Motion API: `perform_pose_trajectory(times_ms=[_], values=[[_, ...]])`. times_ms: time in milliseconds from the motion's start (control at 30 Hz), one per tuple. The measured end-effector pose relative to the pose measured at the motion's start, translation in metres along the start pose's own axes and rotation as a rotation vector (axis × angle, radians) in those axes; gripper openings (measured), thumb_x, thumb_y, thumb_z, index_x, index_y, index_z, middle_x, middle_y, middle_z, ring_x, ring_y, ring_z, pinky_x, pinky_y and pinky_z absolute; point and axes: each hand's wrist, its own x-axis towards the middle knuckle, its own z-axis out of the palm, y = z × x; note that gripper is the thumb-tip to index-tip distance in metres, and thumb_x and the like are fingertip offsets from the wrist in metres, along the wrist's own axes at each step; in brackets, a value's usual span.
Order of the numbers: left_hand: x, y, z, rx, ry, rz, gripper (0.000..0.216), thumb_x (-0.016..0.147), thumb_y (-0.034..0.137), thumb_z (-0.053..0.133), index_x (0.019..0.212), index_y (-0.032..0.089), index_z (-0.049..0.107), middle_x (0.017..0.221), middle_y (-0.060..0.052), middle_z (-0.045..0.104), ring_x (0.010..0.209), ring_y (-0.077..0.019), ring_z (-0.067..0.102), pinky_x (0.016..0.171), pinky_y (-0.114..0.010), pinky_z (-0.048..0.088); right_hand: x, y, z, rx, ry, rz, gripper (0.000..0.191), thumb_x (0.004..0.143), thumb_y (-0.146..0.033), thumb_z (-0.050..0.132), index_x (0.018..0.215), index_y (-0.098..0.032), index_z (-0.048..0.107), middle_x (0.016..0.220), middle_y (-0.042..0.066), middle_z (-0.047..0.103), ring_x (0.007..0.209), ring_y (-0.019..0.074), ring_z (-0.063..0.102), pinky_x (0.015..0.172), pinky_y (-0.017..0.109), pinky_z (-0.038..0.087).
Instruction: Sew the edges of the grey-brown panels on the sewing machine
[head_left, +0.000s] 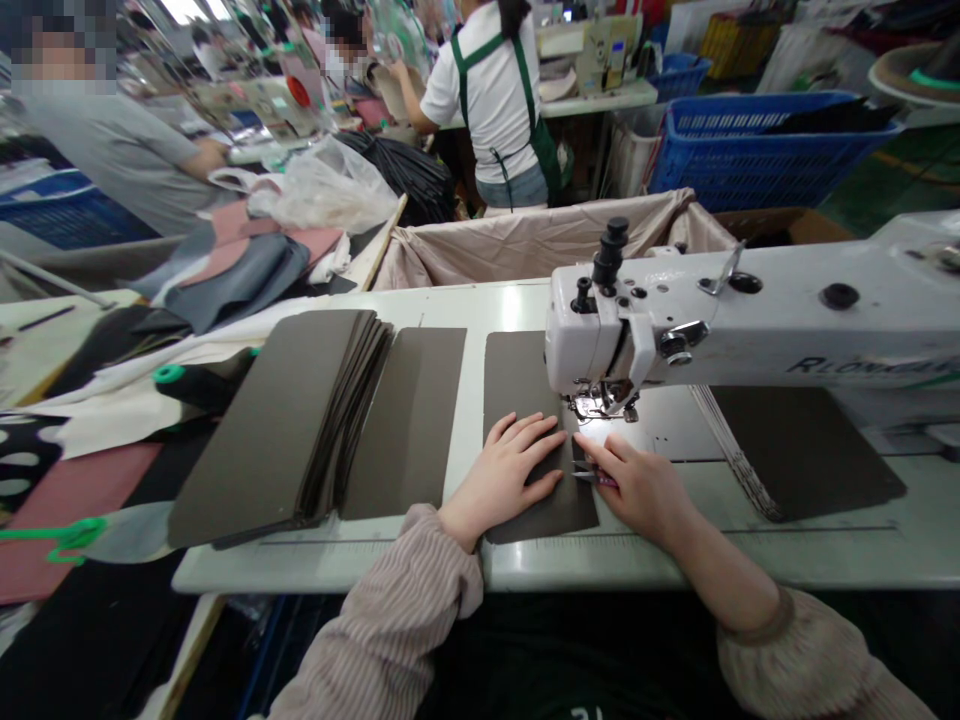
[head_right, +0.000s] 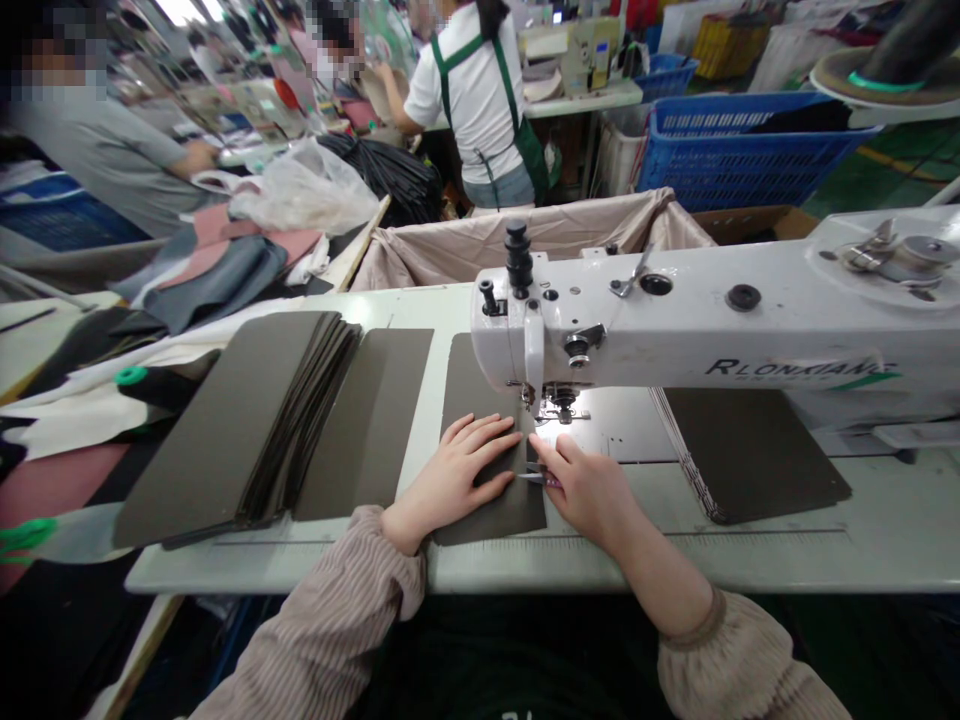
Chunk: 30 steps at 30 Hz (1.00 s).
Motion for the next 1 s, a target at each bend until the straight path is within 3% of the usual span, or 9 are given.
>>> perform_pose_trajectory(times_ms=[1000], values=[[0.0008,-0.0014,0.0034,-0.006,0.025,-0.001,0.046,0.096,0.034,0.056,0.140,0.026,0.047,0.148,-0.004,0.046,0.141,-0.0234,0.035,0.121,-0.048,0.018,-0.0002,-0.0007,-0.0013,0.008,0.000,0.006,0.054,0.089,-0.022,0.049,0.144,-0.026,0.046,0.110,0.006,0.061,0.079,0.0186,0.062,0.062,0.028,0.041]])
